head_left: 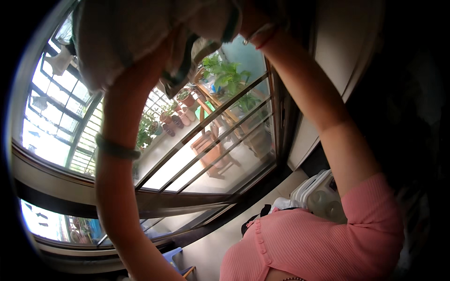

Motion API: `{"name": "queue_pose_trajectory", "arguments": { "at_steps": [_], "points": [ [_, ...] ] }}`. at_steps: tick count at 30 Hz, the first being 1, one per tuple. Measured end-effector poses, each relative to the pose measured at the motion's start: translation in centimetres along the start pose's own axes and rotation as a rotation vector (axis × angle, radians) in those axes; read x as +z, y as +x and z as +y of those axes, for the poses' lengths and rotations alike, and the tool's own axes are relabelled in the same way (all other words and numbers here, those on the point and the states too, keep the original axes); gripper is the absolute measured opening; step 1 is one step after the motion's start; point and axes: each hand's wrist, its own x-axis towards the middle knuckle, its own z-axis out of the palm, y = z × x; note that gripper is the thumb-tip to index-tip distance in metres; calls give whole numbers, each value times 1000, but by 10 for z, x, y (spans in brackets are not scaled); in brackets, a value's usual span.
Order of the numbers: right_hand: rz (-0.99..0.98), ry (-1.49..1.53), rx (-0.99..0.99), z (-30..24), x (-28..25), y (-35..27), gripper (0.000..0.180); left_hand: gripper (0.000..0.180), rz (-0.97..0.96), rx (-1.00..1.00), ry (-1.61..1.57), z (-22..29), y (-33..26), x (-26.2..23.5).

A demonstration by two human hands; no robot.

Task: The person cleans a large glass sliding door using a cloth. They repeatedly dip the cloth into a green basin of water, wring it out, and wipe the glass surface and frame. The person works on different sections of the window, including the upper panes and the lower frame, ensuring the entire surface is wiped.

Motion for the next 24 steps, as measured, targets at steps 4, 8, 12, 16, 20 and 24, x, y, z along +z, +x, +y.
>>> {"name": "queue_pose_trajectory", "arguments": {
  "at_steps": [4, 8, 12, 16, 20, 24],
  "points": [
    [-30, 43, 65, -12, -3, -39, 47, 57, -21, 25, -88, 16, -23, 13],
    [-85, 66, 142, -23, -14, -88, 49, 62, -35, 36, -216, 39, -48, 26],
    [-152, 143, 254, -57, -13, -151, 52, 68, -131, 11, -366, 63, -99, 35],
    [-216, 248, 388, -109, -4, -220, 55, 66, -191, -117, -437, 113, -148, 43],
    [-248, 259, 499, -129, -12, -268, 57, 44, -398, 84, -341, 144, -119, 29],
    [-248, 273, 579, -149, -10, -286, 60, 35, -296, 251, -159, 156, -149, 48]
  ]
}}
